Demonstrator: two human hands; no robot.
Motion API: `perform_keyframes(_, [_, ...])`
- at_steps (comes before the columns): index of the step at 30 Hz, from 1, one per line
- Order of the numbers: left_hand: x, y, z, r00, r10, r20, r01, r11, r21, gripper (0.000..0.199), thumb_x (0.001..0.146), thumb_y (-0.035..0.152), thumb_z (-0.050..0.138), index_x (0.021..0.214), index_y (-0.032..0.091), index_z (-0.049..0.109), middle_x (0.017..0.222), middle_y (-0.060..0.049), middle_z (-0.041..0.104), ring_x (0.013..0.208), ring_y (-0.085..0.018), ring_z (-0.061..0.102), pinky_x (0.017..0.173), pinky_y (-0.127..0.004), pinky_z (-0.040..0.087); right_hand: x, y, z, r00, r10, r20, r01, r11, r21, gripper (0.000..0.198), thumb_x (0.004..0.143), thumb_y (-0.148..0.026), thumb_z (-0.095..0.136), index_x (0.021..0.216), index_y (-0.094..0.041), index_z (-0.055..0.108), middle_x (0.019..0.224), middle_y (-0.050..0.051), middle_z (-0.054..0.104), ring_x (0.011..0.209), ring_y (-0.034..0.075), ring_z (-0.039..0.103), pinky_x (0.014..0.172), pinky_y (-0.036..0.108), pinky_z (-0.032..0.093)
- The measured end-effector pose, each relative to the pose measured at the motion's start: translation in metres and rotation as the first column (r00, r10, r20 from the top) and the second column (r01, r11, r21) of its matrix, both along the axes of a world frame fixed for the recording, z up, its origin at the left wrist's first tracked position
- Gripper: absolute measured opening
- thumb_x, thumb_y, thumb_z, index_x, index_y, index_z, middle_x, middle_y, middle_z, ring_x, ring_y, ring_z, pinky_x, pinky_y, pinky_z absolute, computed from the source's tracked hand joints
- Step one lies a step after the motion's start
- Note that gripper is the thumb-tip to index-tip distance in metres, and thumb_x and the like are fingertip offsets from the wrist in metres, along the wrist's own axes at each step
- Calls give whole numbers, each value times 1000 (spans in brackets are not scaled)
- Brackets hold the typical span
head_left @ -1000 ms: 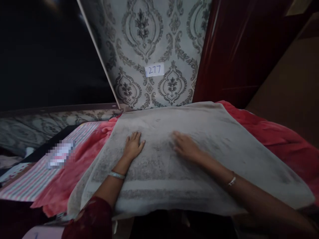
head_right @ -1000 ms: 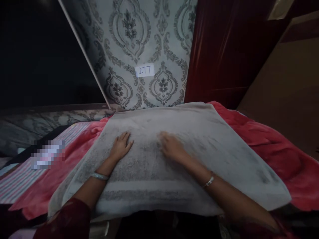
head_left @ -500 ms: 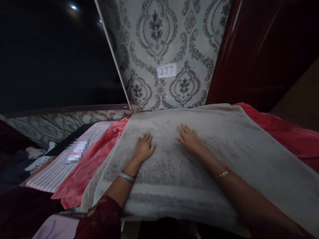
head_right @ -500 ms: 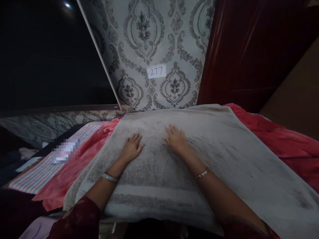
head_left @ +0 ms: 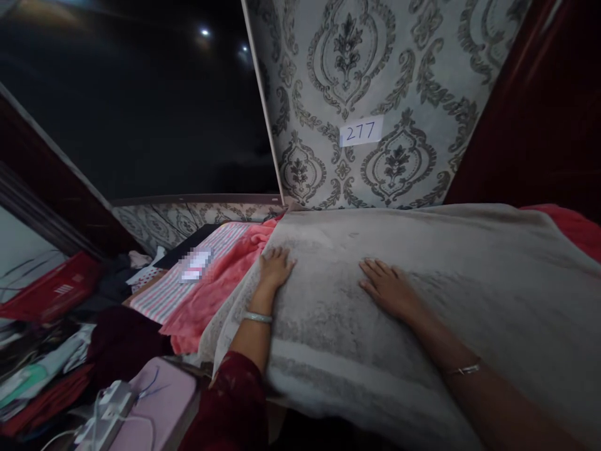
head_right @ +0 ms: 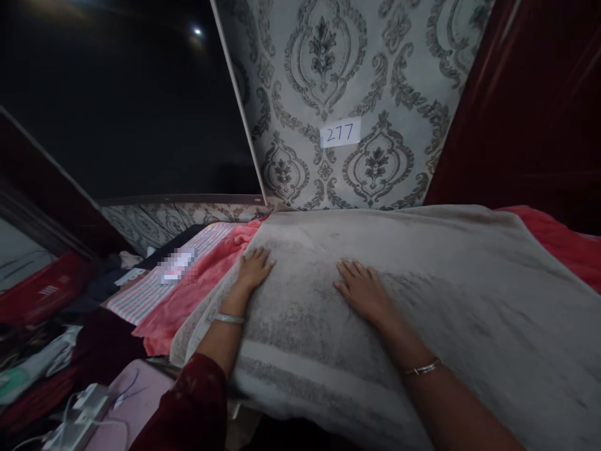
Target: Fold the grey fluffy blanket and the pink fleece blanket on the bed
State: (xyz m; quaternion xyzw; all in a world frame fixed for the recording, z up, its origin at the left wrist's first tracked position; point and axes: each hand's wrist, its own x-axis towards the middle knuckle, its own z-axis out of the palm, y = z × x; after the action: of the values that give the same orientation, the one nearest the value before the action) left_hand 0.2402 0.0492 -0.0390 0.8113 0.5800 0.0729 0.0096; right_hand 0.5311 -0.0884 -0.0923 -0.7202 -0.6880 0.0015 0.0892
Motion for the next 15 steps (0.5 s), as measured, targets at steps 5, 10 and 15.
perform_keyframes(5, [-42,12,3,954,253,160,-263,964,40,47,99,29,44,142,21,59,150,-15,55,138,-31,50,113,-55,39,-1,1,7,1000,-22,6,22,1000,-14,62,103,-47,28,159,-22,38,165,9,31,153,29,24,121,56,24])
perform_keyframes(10, [-43,20,3,946,254,201,-273,959,72,45,97,24,44,138,18,62,138,-15,64,131,-29,56,106,-42,45,-51,-4,23,995,99,2,-99,995,3,60,104,-48,34,157,-22,40,165,14,29,153,33,23,119,61,23])
perform_keyframes(15, [-38,22,-1,948,278,158,-300,944,139,47,96,26,47,139,15,60,130,-21,66,123,-34,59,98,-45,49,-122,0,26,810,585,-44,-586,810,1,62,102,-60,40,158,-34,37,167,4,28,155,29,19,123,56,17])
